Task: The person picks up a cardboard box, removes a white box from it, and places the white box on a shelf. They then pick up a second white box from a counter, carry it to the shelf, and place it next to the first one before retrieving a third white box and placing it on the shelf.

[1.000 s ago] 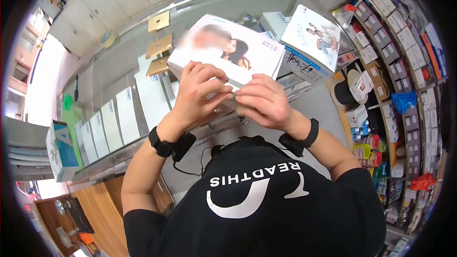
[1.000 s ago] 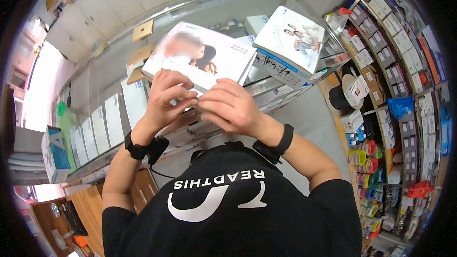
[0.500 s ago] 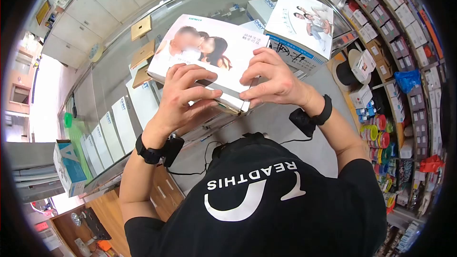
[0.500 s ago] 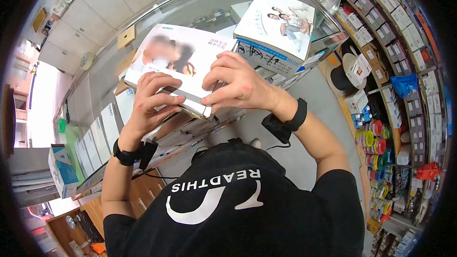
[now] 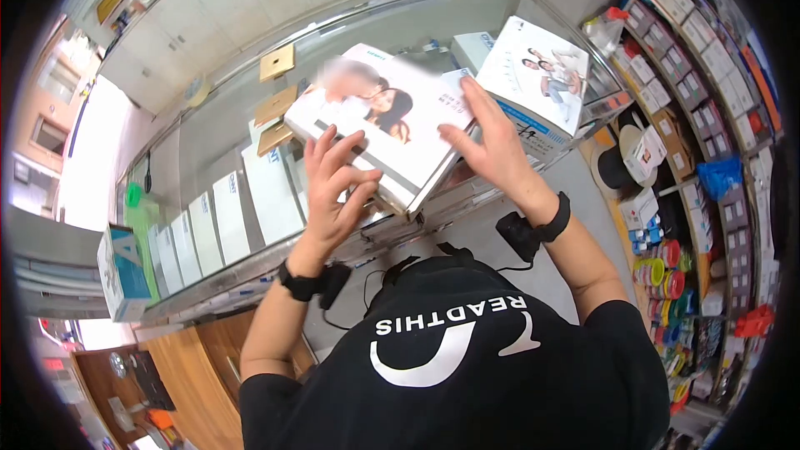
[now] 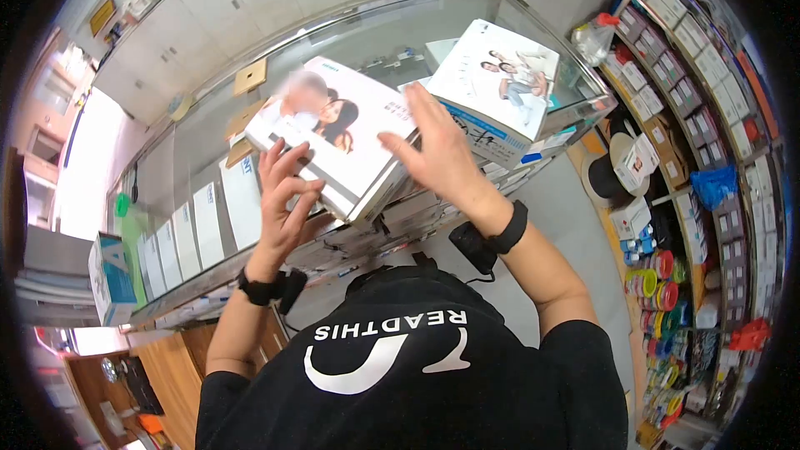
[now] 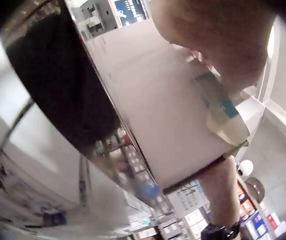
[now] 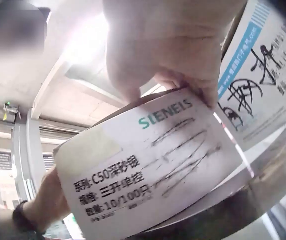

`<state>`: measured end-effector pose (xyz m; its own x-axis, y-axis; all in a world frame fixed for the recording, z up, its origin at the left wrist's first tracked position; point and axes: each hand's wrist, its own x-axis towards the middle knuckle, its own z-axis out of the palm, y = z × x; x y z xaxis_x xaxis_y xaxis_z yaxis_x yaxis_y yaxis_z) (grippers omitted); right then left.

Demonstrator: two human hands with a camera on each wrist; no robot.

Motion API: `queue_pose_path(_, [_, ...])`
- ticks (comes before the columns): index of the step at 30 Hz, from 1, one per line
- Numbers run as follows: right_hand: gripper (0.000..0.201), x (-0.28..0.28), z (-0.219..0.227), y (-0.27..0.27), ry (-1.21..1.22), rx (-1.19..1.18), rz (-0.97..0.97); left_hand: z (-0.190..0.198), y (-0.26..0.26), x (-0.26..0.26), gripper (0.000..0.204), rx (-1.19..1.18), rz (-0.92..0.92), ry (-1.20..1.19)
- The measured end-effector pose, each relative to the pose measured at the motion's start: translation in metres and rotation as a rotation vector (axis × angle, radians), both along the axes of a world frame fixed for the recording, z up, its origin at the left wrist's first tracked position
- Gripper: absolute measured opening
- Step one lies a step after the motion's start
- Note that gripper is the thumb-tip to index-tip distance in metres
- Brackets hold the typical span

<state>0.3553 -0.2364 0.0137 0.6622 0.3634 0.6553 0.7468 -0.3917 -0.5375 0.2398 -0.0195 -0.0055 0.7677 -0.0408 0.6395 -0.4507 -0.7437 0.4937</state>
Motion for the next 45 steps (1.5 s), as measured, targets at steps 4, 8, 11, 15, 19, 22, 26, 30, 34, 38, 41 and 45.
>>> queue_pose_path(4, [0.066,-0.008,0.005,-0.003,0.19,-0.128,0.081,-0.014,-0.034,0.004,0.004,-0.453,0.117,-0.09])
queue_pose_path(8, [0.073,-0.025,0.012,-0.013,0.475,-0.025,0.108,-0.01,-0.037,-0.002,0.059,-0.87,0.062,-0.141])
queue_pose_path(11, [0.068,-0.005,0.007,-0.009,0.786,0.113,0.251,0.01,-0.035,-0.003,0.068,-1.118,0.089,0.123])
queue_pose_path(15, [0.065,-0.006,0.009,0.003,1.148,0.358,0.525,0.011,-0.031,0.002,0.048,-1.324,0.069,0.366])
queue_pose_path(19, [0.073,-0.031,0.005,0.004,1.087,0.386,0.528,0.005,-0.017,0.002,0.039,-1.259,0.12,0.378])
queue_pose_path(22, [0.072,-0.037,0.004,0.002,1.101,0.398,0.524,0.009,-0.02,-0.002,0.041,-1.271,0.087,0.423])
queue_pose_path(26, [0.068,-0.026,0.006,-0.003,1.121,0.341,0.501,0.015,-0.02,0.001,0.042,-1.274,0.199,0.456])
queue_pose_path(30, [0.06,-0.026,-0.005,0.005,1.277,0.474,0.466,0.018,-0.017,0.003,0.045,-1.024,0.277,0.507])
queue_pose_path(34, [0.062,-0.026,-0.014,0.009,1.181,0.482,0.512,0.007,-0.01,0.005,0.045,-0.852,0.384,0.558])
queue_pose_path(38, [0.064,-0.017,-0.012,0.0,1.171,0.349,0.53,0.024,-0.018,-0.004,0.045,-1.145,0.307,0.624])
queue_pose_path(41, [0.062,-0.019,-0.004,-0.007,1.237,0.229,0.577,0.024,-0.019,-0.018,0.044,-1.082,0.243,0.654])
queue_pose_path(45, [0.059,-0.025,-0.014,-0.001,1.102,0.217,0.512,0.022,-0.013,-0.015,0.038,-1.002,0.263,0.691])
